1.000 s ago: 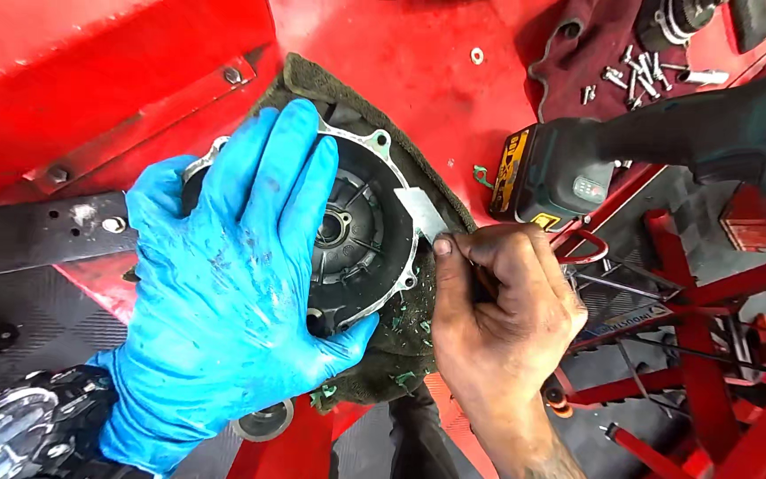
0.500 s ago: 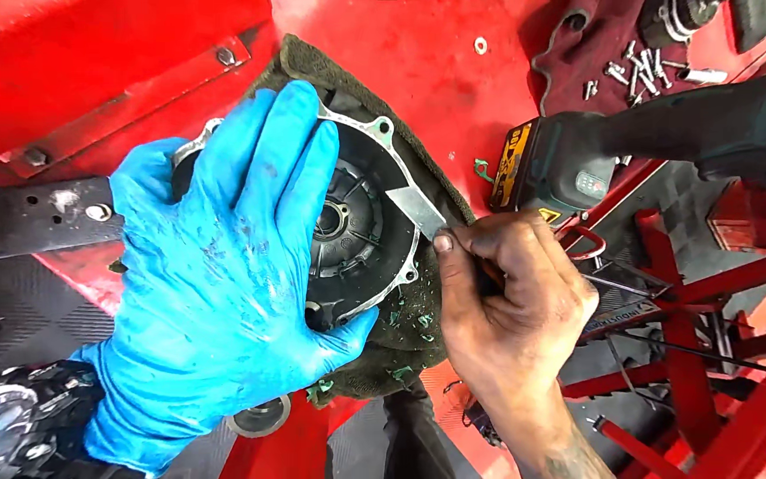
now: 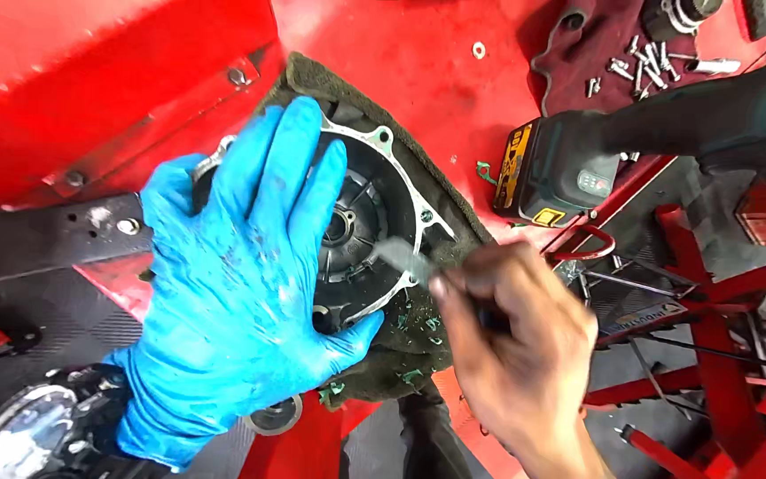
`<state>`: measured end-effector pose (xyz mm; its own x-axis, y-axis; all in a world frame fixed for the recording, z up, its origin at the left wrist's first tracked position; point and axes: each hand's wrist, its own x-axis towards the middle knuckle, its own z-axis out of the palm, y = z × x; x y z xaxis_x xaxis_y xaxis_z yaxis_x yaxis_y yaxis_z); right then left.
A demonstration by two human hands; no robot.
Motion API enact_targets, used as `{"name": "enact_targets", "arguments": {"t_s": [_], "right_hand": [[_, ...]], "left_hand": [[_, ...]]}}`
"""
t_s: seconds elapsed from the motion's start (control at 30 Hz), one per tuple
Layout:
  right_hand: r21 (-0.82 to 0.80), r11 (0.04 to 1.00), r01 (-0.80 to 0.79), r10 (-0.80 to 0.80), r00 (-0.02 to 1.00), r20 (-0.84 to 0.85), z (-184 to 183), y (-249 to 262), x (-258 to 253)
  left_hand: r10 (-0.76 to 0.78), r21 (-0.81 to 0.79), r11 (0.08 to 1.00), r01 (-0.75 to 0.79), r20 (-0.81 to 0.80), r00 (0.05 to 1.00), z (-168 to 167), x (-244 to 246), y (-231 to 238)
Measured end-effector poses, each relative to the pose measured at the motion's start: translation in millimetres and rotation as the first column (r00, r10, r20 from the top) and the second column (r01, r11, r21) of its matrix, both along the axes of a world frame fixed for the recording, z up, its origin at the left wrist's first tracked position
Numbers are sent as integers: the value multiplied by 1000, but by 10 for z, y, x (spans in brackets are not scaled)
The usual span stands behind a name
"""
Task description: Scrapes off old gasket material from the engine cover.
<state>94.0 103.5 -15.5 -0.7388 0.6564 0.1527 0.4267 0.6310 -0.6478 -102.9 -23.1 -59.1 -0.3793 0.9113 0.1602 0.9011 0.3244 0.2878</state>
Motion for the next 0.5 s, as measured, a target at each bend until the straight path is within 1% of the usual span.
{"name": "enact_targets", "arguments": {"t_s": [0.03,0.1,0.23,0.3,0.33,0.37,0.4,0.43,0.47,0.5], "right_hand": [[-52,999,5,-6,1000,-30,6,-63,151],[-174,983,57,-73,993,-89,5,-174,442],[-378,913,156,-207,973,-99,43,-199,860],[-423,888,179,-246,963,-108,100,-170,962],[-433,883,181,-252,961,-113,139,-152,1000],[-442,879,177,-256,959,-126,175,-130,1034],[-451,877,165,-253,957,-140,205,-103,1070],[-464,873,152,-251,954,-161,231,-74,1105],[-474,870,137,-246,953,-176,250,-42,1137],[-483,866,127,-241,953,-182,261,-11,1167]], "left_hand": [[-27,-32,999,27,-8,1000,75,-8,4],[-82,-122,989,81,3,997,222,-22,10],[-197,-105,974,203,62,978,349,18,181],[-245,-122,961,250,54,968,334,111,287],[-304,-126,942,312,73,950,332,179,281],[-380,-137,909,394,117,918,362,264,224],[-467,-149,857,493,175,867,412,344,118],[-565,-111,796,595,218,796,458,387,-8],[-649,-9,741,671,247,720,487,381,-108],[-680,96,726,681,252,689,511,349,-180]]}}
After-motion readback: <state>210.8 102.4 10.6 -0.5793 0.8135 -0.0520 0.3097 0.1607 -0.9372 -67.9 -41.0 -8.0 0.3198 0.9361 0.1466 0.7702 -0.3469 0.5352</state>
